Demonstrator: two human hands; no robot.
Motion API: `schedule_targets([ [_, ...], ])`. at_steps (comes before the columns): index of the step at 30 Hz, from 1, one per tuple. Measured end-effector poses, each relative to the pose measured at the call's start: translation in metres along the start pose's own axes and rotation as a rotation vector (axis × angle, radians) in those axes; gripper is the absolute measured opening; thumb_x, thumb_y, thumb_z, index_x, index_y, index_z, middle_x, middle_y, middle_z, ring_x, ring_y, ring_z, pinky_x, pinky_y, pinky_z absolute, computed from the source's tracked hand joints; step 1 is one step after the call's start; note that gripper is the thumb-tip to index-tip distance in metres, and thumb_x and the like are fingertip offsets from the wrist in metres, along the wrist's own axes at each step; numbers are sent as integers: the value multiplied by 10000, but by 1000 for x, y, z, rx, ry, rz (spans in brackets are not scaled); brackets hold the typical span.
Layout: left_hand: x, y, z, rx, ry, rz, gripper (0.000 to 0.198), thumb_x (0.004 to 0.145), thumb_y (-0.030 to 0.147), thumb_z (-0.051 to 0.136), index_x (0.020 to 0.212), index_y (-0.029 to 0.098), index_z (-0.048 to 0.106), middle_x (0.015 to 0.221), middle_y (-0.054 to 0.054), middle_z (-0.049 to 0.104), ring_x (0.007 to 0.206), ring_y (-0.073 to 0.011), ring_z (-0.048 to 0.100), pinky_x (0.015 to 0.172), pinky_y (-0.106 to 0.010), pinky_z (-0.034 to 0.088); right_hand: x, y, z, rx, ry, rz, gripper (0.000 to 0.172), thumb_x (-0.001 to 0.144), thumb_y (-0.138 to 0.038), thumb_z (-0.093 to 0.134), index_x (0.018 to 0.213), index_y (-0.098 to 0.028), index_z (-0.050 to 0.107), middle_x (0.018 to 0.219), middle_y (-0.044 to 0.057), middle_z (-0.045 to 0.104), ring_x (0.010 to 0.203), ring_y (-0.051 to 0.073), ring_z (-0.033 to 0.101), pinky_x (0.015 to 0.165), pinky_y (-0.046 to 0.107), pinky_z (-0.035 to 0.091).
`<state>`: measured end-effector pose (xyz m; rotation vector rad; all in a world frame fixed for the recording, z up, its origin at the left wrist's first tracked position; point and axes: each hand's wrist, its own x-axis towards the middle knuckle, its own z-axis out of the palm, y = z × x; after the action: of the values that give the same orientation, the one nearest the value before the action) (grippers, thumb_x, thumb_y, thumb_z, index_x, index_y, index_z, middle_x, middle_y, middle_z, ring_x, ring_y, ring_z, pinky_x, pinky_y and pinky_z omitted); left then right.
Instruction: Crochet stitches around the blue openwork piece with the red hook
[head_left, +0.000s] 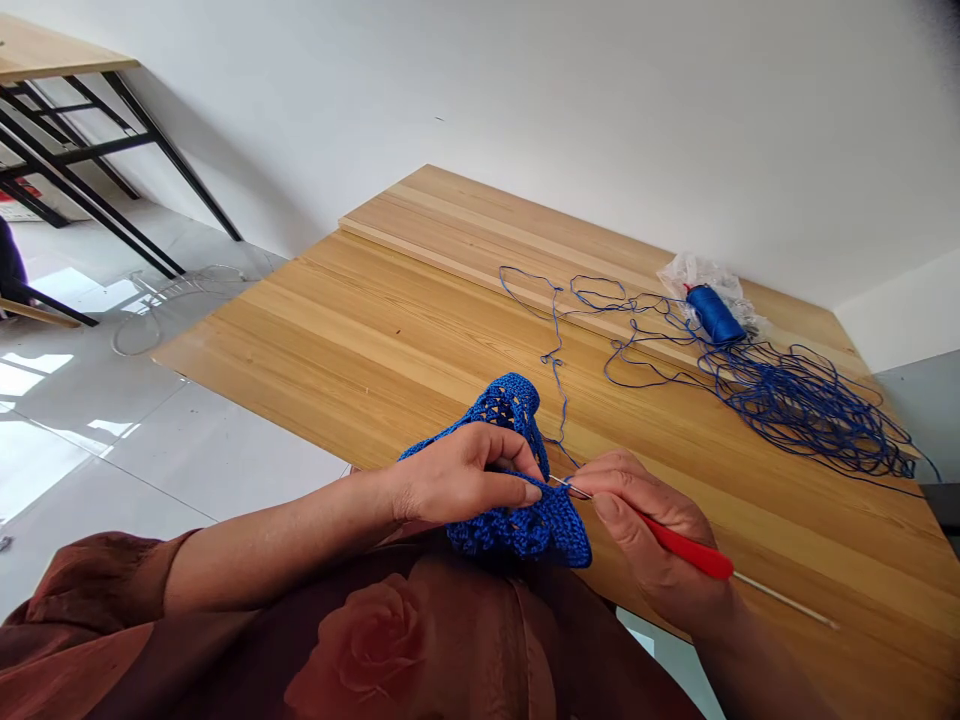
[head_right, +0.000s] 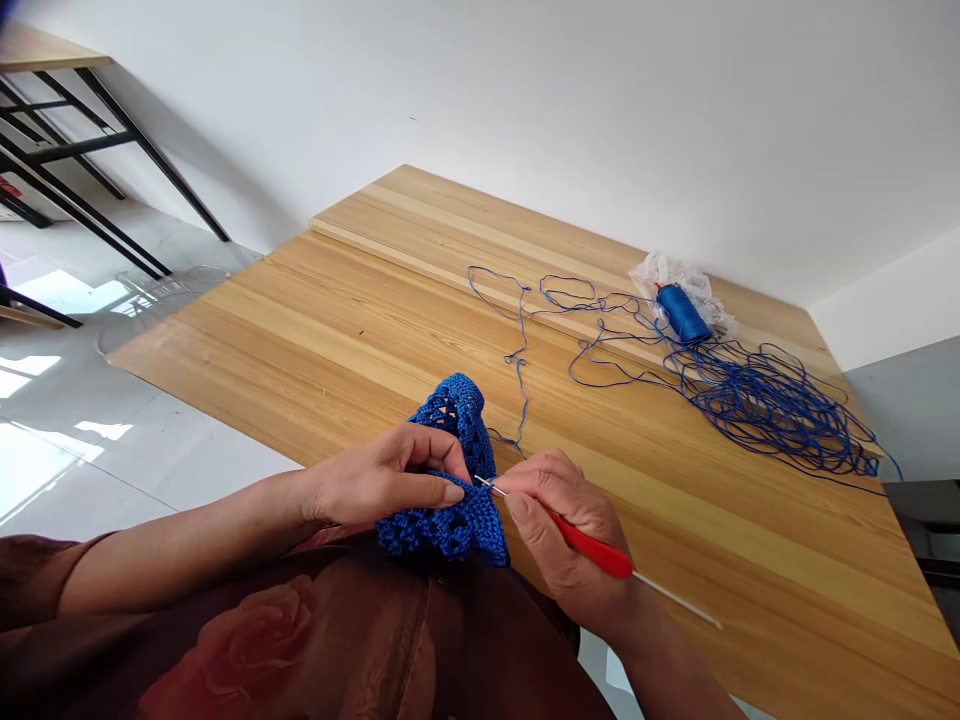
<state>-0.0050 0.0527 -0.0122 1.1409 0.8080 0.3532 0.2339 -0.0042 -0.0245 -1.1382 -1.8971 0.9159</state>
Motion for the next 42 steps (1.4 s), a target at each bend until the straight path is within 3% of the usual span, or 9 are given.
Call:
schedule_targets([
  [6,2,2,1,-26,12,-54,191,763,294,722,828,122,668,708,3,617,652,-110,513,615,-233,398,12,3,-13,144,-166,86,214,1020,-278,528,1026,-291,741,967,16,703,931,168,641,855,311,499],
  [13,5,1,3,-30,15,-60,171,754,272,735,802,119,677,690,11,612,636,-100,505,606,-228,392,29,7,-32,166,-361,11,201,996,-277,566,1078,-291,749,979,28,732,939,196,651,869,372,515],
  [18,4,1,5,0,48,-31,166,757,281,731,793,128,678,692,11,621,637,-104,512,600,-226,403,39,-6,-40,-40,-419,-118,181,963,-235,616,1061,-304,752,947,8,731,908,186,648,847,371,513],
  [27,0,-6,9,183,120,116,170,801,301,704,838,136,707,815,-34,717,752,-153,611,698,-250,481,39,-38,-35,-485,-462,-185,178,993,-313,571,963,-300,746,957,-5,735,920,190,618,825,372,444],
  [29,-1,-6,10,242,157,141,168,813,304,699,842,139,716,843,-41,737,792,-167,637,733,-256,495,36,-42,-27,-617,-412,-208,177,991,-307,575,909,-280,730,927,1,729,934,208,599,821,394,396],
  [33,-2,-5,12,300,220,149,197,827,329,703,888,144,736,902,-48,765,849,-186,673,776,-267,515,24,-42,-2,-847,-66,-311,213,970,-211,556,781,-226,653,765,27,670,858,226,555,766,408,327],
  [35,-2,-7,13,313,229,165,204,820,322,716,915,144,744,928,-48,772,868,-186,684,791,-266,520,19,-39,8,-885,-6,-324,168,961,-199,557,814,-217,636,762,40,662,804,220,538,738,401,322],
  [39,-2,-10,16,334,231,241,145,808,270,728,888,151,750,917,-35,776,864,-172,696,816,-254,521,13,-32,18,-712,-79,-94,178,962,-383,587,971,-207,599,865,64,669,824,233,572,744,384,413],
  [42,-2,-11,17,317,216,269,119,801,259,740,856,154,744,883,-27,774,842,-163,694,800,-245,521,11,-27,18,-492,-147,-24,312,953,-426,593,1166,-199,571,1143,115,679,1036,262,626,838,387,506],
])
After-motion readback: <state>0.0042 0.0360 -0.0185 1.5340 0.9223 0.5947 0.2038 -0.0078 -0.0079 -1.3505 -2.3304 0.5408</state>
